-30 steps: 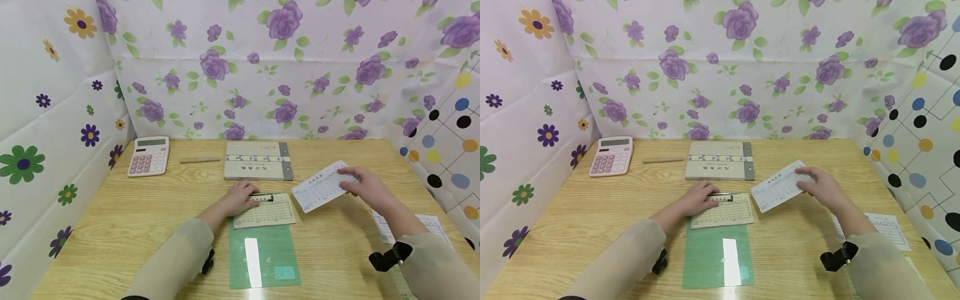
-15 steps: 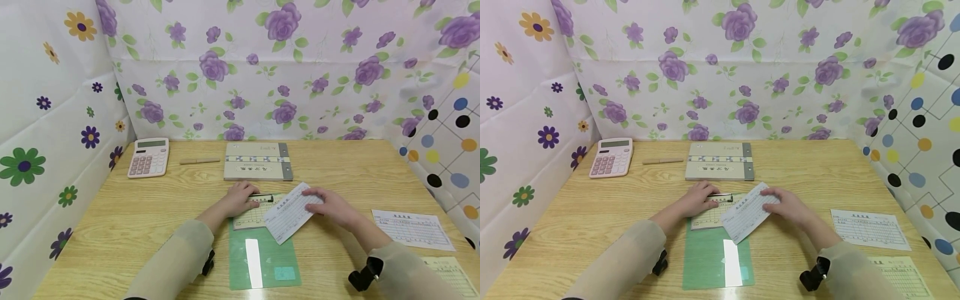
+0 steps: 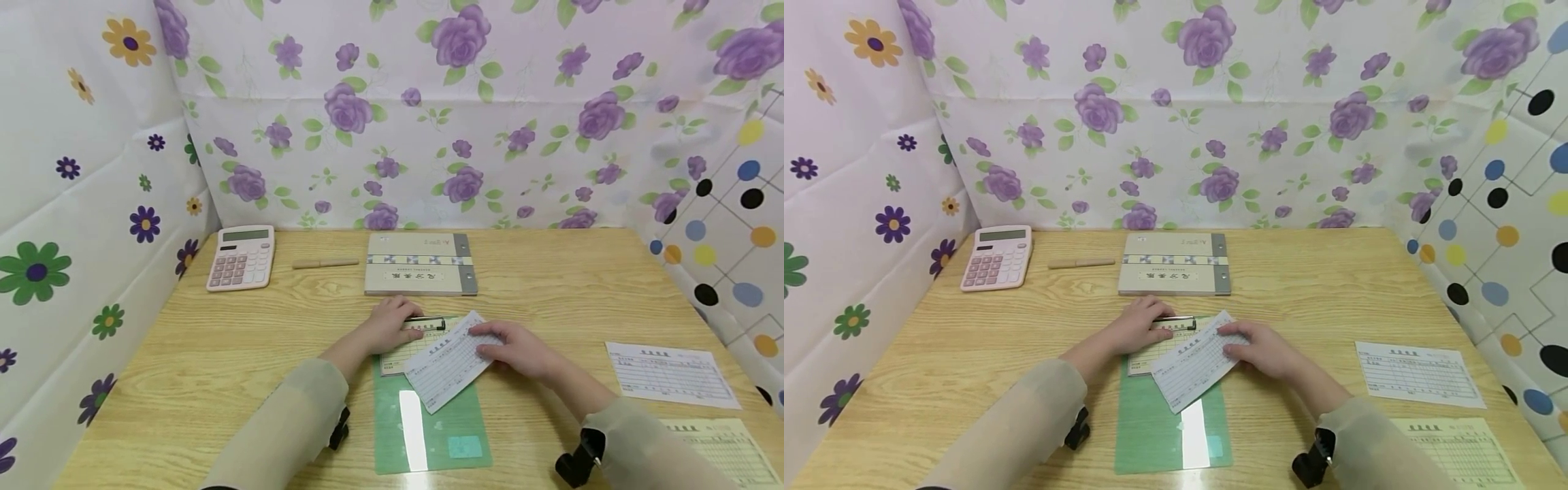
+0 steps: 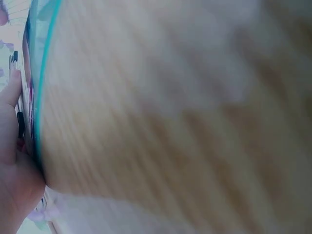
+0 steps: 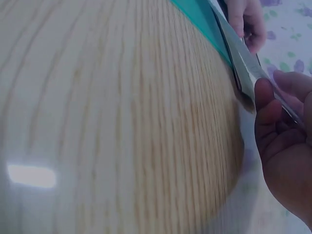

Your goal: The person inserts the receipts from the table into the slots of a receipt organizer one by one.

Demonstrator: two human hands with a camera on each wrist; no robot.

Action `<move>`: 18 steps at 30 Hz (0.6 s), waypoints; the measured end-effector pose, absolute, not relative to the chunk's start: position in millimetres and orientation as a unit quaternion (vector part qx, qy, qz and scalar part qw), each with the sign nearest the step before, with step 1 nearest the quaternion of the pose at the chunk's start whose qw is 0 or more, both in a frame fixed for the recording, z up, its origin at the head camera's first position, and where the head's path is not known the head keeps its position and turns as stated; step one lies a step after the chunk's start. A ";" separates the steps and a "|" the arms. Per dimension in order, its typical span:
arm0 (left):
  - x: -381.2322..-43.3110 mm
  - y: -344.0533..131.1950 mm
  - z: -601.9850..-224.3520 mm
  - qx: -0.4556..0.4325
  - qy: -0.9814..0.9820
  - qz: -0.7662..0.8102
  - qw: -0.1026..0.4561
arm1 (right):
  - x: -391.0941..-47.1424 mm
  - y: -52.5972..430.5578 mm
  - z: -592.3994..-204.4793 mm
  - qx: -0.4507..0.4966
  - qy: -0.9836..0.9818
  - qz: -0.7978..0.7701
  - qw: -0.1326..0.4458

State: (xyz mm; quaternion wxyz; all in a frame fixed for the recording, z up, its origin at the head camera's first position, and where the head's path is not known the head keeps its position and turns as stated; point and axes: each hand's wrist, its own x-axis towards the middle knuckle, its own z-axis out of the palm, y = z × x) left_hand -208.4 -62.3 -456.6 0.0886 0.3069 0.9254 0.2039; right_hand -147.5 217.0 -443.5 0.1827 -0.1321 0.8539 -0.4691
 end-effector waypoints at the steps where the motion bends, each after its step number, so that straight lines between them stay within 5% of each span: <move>1: -208.4 -62.1 -456.3 0.305 0.926 0.205 0.090 | -146.8 215.1 -443.6 -0.135 0.853 -0.468 0.184; 11: -207.6 -56.9 -454.6 0.278 0.932 0.214 0.087 | -141.5 196.3 -446.4 -0.138 0.855 -0.460 0.193; 18: -206.8 -54.1 -452.7 0.268 0.938 0.200 0.093 | -139.2 190.1 -448.8 -0.142 0.894 -0.405 0.129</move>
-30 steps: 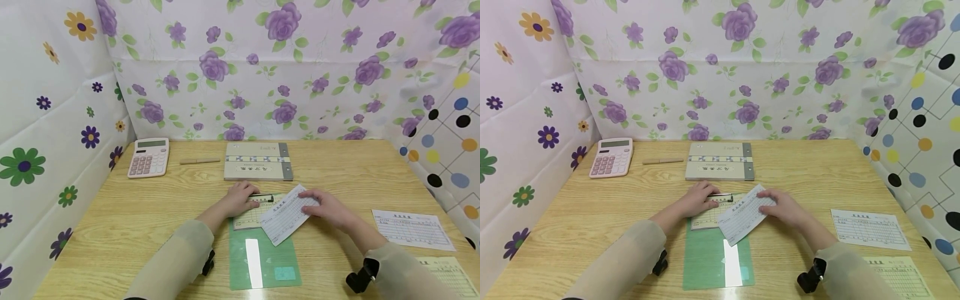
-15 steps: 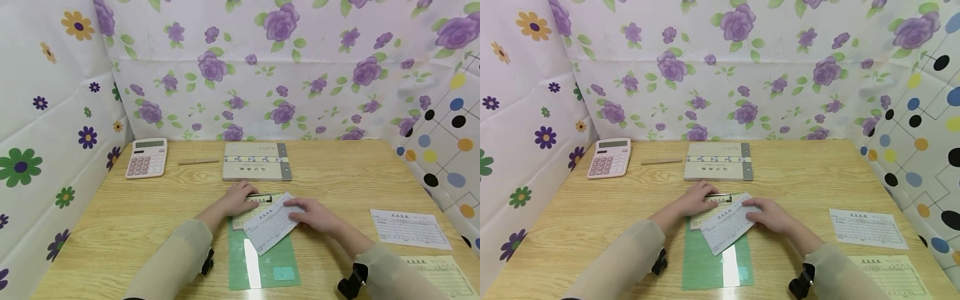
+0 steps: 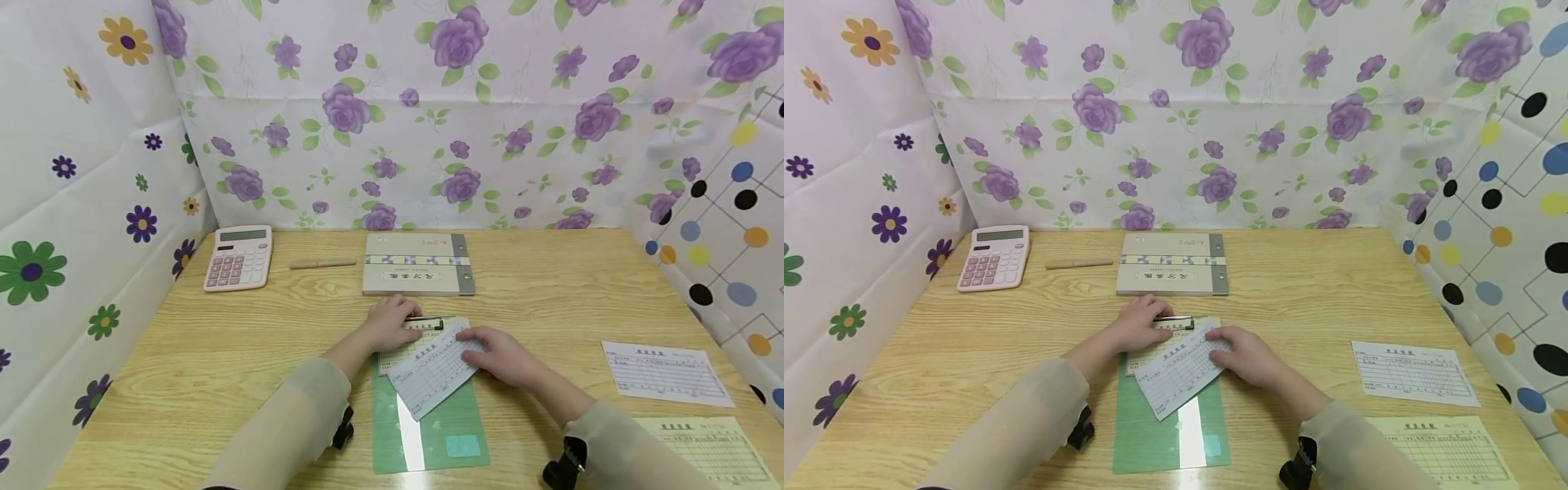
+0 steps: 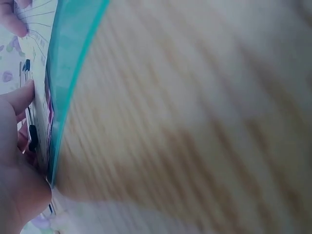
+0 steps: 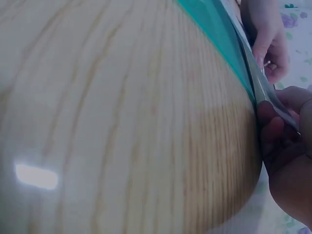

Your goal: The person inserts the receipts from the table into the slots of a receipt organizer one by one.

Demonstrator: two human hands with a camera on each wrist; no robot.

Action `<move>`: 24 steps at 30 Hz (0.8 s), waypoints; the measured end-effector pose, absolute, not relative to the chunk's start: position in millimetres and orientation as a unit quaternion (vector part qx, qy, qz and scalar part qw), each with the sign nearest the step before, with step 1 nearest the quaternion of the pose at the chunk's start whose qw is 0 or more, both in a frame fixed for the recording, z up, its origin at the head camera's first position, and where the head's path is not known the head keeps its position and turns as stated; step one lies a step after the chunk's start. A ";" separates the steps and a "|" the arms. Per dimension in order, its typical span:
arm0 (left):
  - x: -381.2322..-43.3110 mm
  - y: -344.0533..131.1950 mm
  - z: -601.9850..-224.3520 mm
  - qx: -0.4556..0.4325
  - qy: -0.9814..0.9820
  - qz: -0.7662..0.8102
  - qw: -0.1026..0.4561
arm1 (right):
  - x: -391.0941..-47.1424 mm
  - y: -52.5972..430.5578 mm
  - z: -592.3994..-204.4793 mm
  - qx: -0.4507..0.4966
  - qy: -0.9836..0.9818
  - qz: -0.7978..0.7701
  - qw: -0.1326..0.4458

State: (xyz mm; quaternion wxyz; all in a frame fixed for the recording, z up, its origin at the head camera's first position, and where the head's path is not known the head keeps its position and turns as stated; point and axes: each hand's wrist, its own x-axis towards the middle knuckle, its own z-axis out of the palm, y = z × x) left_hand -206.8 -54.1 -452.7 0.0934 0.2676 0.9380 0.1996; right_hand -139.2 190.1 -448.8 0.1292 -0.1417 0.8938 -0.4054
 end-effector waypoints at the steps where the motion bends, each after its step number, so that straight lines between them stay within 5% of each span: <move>1: -206.7 -53.6 -452.1 0.267 0.939 0.195 0.093 | -138.8 189.6 -449.6 -0.149 0.898 -0.396 0.118; 24: -206.0 -51.2 -449.6 0.295 0.940 0.163 0.055 | -136.0 174.8 -453.4 -0.163 0.946 -0.272 0.062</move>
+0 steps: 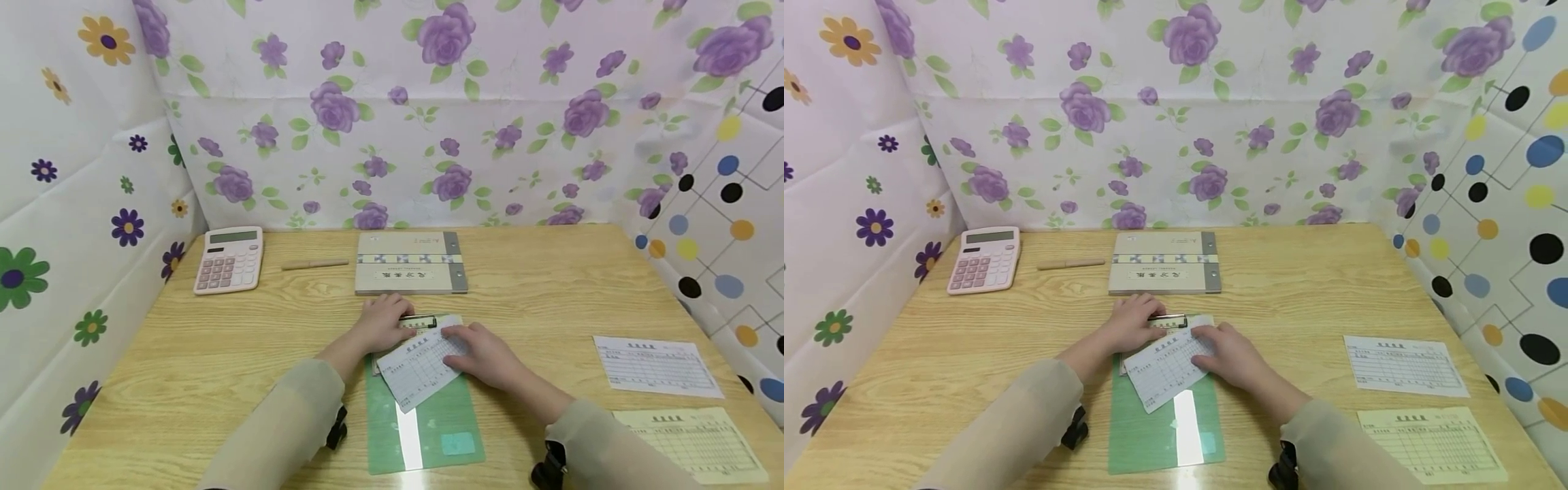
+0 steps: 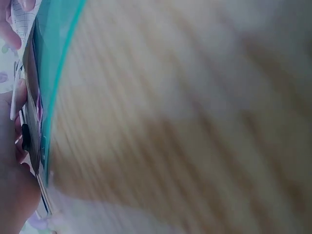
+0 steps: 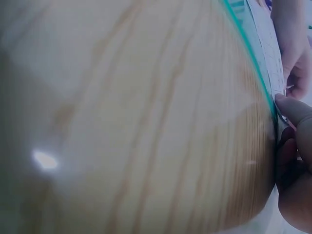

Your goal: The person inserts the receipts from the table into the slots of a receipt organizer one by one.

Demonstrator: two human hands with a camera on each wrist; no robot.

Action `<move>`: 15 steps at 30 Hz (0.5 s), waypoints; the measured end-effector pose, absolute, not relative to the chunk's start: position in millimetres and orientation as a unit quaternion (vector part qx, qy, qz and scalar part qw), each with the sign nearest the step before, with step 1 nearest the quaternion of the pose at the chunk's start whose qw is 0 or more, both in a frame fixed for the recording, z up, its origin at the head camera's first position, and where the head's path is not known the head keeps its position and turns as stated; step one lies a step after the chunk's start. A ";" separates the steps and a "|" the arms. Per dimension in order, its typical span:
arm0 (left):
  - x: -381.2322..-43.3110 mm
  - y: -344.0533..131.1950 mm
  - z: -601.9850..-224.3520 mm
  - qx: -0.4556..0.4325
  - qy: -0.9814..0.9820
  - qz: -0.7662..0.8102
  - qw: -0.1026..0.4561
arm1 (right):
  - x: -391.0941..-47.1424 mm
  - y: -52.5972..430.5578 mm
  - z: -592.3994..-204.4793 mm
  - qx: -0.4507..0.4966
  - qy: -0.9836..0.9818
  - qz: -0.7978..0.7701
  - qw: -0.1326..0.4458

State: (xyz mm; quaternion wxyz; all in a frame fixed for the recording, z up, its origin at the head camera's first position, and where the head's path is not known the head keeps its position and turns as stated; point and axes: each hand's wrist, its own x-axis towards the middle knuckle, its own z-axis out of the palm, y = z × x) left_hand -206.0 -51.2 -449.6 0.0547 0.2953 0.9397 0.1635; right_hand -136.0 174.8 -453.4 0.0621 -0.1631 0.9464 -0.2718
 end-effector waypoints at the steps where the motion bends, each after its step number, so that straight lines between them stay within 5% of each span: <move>1: -205.9 -51.5 -449.1 0.299 0.939 0.161 0.051 | -135.2 174.3 -452.6 -0.169 0.947 -0.268 0.061; 15: -214.2 -51.1 -440.5 0.325 0.934 0.137 0.061 | -138.5 167.8 -450.7 -0.159 0.956 -0.240 0.051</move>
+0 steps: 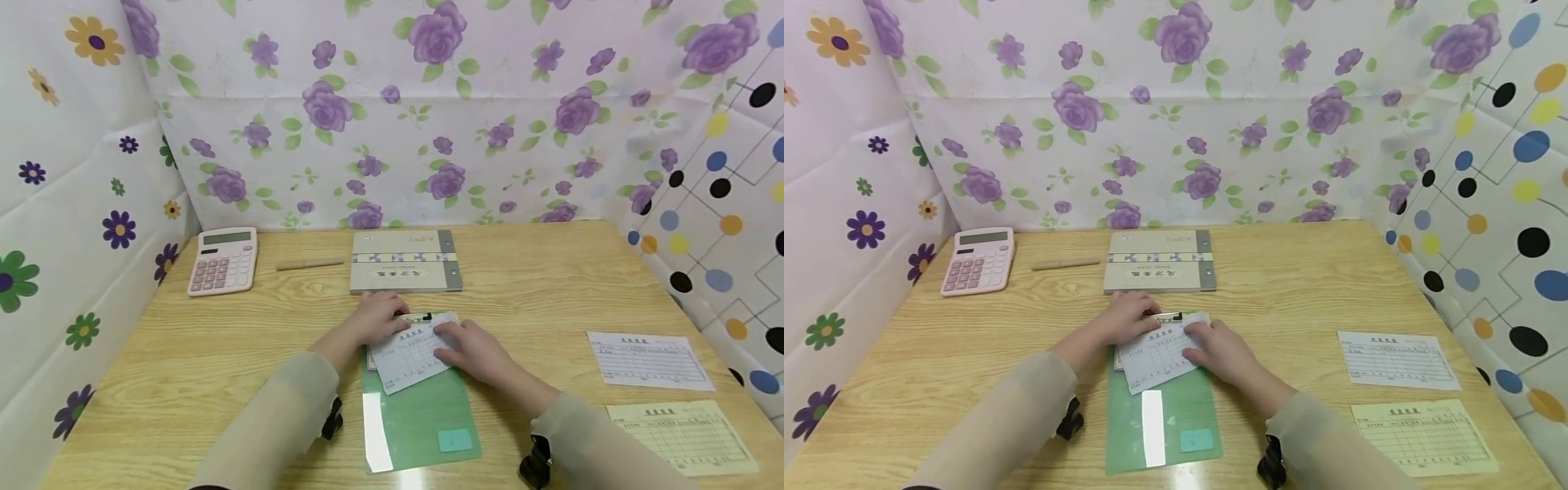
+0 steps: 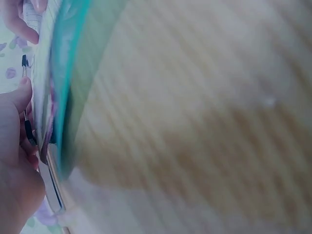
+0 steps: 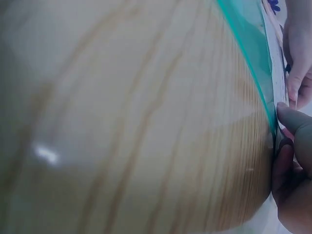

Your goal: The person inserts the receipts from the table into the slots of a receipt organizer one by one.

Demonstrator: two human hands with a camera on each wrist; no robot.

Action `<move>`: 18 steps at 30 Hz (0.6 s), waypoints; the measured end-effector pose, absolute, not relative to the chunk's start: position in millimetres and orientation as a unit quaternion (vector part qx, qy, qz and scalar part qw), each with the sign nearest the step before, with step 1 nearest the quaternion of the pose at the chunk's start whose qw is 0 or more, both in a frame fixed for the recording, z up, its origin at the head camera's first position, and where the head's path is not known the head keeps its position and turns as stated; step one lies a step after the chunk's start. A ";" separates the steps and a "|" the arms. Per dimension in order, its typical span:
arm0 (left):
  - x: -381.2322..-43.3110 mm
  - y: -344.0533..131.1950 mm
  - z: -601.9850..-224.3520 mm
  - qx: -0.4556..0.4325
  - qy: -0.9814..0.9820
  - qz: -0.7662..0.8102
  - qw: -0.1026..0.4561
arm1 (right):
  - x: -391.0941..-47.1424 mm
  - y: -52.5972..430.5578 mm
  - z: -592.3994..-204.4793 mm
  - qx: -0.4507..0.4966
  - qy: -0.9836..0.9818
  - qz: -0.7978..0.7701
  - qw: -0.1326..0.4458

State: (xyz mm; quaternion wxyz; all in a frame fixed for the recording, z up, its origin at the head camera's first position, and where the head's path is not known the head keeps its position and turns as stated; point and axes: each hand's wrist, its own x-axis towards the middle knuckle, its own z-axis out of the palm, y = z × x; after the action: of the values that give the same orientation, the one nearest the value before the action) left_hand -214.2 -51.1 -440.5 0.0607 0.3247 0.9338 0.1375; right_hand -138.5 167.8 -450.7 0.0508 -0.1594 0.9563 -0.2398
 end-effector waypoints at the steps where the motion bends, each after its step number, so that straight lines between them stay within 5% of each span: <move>1: -214.6 -51.0 -439.6 0.324 0.934 0.137 0.063 | -139.3 166.8 -451.4 -0.157 0.958 -0.237 0.048; 18: -214.9 -50.6 -435.9 0.325 0.935 0.125 0.065 | -143.5 152.0 -454.6 -0.101 0.976 -0.192 0.015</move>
State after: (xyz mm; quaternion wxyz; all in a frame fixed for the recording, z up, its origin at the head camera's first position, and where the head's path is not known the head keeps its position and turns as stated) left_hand -214.9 -50.6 -435.9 0.0645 0.3247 0.9353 0.1249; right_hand -143.5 152.0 -454.6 0.0147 -0.1010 0.9760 -0.1923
